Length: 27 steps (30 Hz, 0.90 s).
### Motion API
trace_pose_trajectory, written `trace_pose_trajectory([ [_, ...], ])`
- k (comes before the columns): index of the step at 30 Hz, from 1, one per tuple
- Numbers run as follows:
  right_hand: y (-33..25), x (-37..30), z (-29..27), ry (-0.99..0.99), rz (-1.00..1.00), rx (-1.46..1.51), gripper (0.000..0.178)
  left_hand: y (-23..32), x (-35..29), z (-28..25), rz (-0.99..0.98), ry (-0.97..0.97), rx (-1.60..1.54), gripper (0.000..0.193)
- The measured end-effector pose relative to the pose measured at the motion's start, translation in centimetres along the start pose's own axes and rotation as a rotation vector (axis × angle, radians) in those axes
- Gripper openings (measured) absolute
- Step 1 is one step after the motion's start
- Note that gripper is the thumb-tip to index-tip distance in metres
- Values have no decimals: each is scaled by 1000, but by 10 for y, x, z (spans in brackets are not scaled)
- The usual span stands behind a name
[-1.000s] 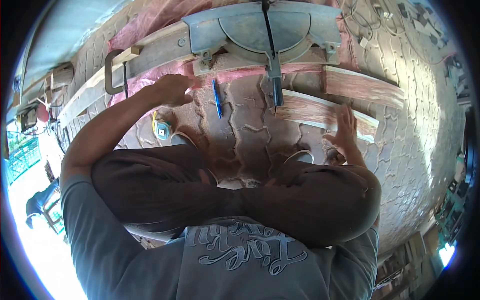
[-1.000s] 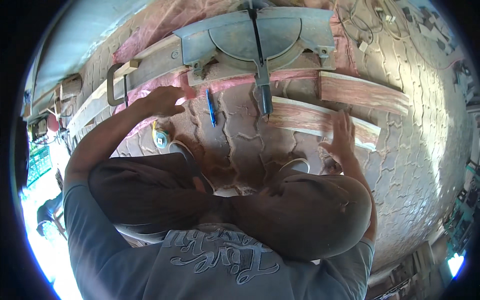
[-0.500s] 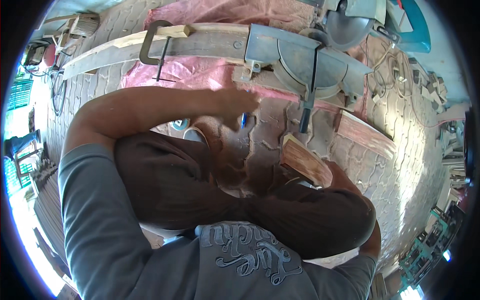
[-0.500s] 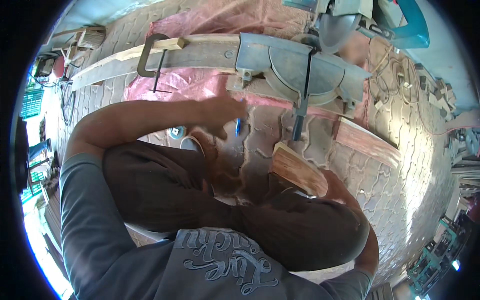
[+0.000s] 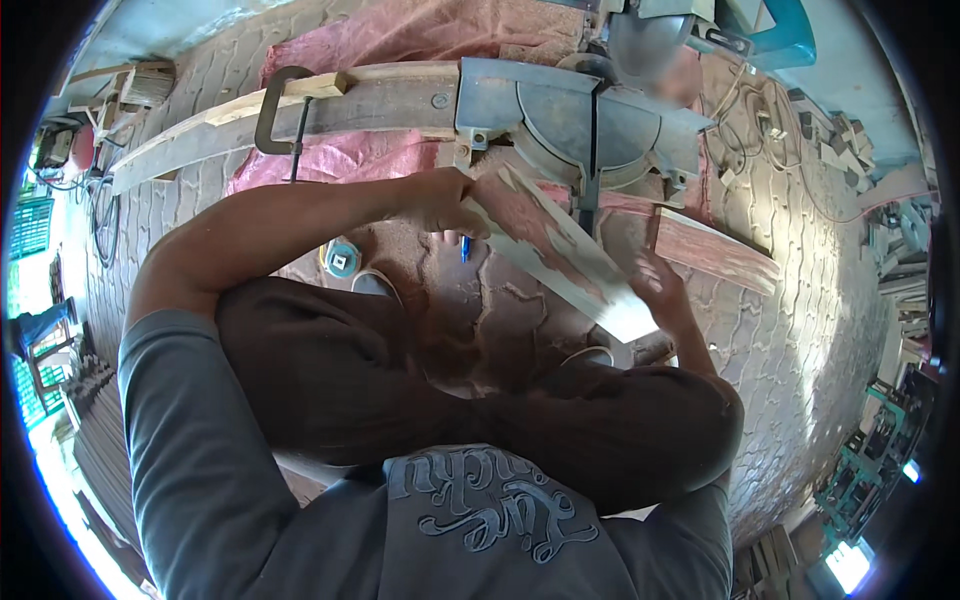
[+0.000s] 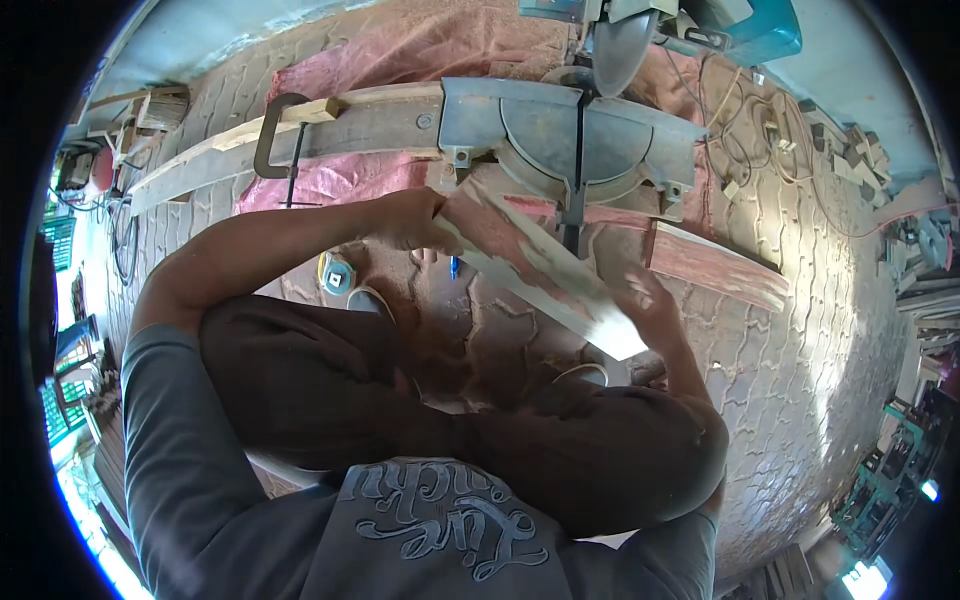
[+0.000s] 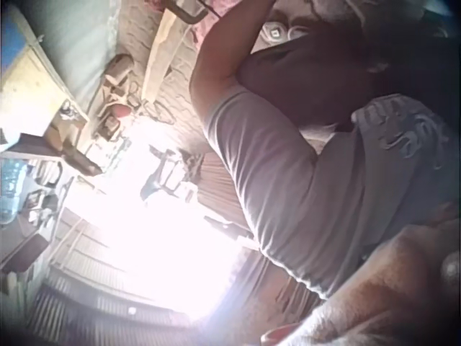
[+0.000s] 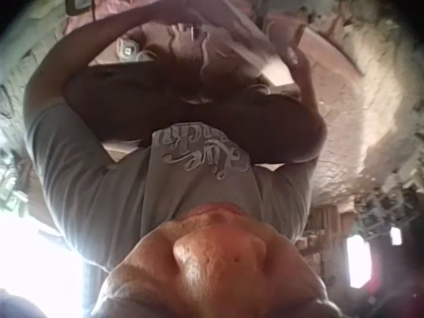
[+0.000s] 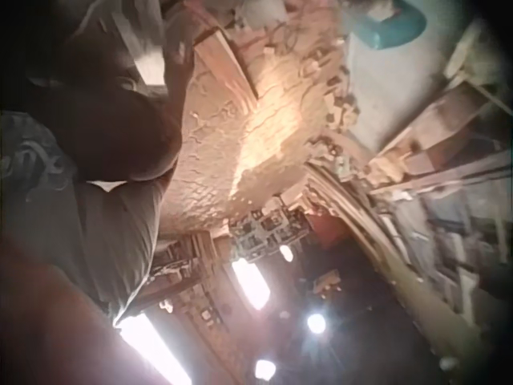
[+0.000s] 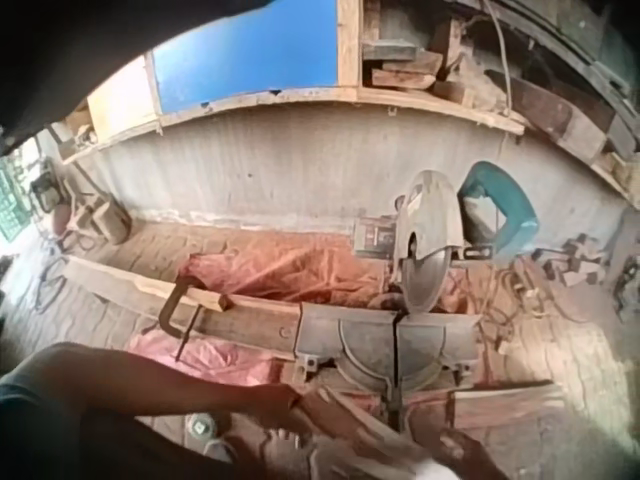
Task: The recorder uses a miter saw to measure, mark, and cut several pieces of wood planks in a workshop environment.
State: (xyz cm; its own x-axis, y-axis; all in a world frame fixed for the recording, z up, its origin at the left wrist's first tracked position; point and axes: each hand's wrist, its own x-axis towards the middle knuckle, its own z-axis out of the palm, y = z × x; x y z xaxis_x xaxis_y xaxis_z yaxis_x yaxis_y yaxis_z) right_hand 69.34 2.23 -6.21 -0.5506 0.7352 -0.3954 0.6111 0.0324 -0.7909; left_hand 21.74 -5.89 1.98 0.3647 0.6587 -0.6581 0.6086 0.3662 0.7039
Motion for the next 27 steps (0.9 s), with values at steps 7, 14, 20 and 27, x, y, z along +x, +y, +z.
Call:
trace_pose_trajectory([
  [7,111,-66,17,136,316,-103,59,-5,12,-7,-62,7,-327,45],
  [14,107,-79,48,299,759,585,48,-17,25,-12,-98,1,-433,49],
  [20,10,-43,-24,194,419,560,40,-59,21,-38,-131,200,-700,43],
  [27,-73,106,-48,-3,179,404,37,-99,-8,-76,-162,666,-642,40],
])
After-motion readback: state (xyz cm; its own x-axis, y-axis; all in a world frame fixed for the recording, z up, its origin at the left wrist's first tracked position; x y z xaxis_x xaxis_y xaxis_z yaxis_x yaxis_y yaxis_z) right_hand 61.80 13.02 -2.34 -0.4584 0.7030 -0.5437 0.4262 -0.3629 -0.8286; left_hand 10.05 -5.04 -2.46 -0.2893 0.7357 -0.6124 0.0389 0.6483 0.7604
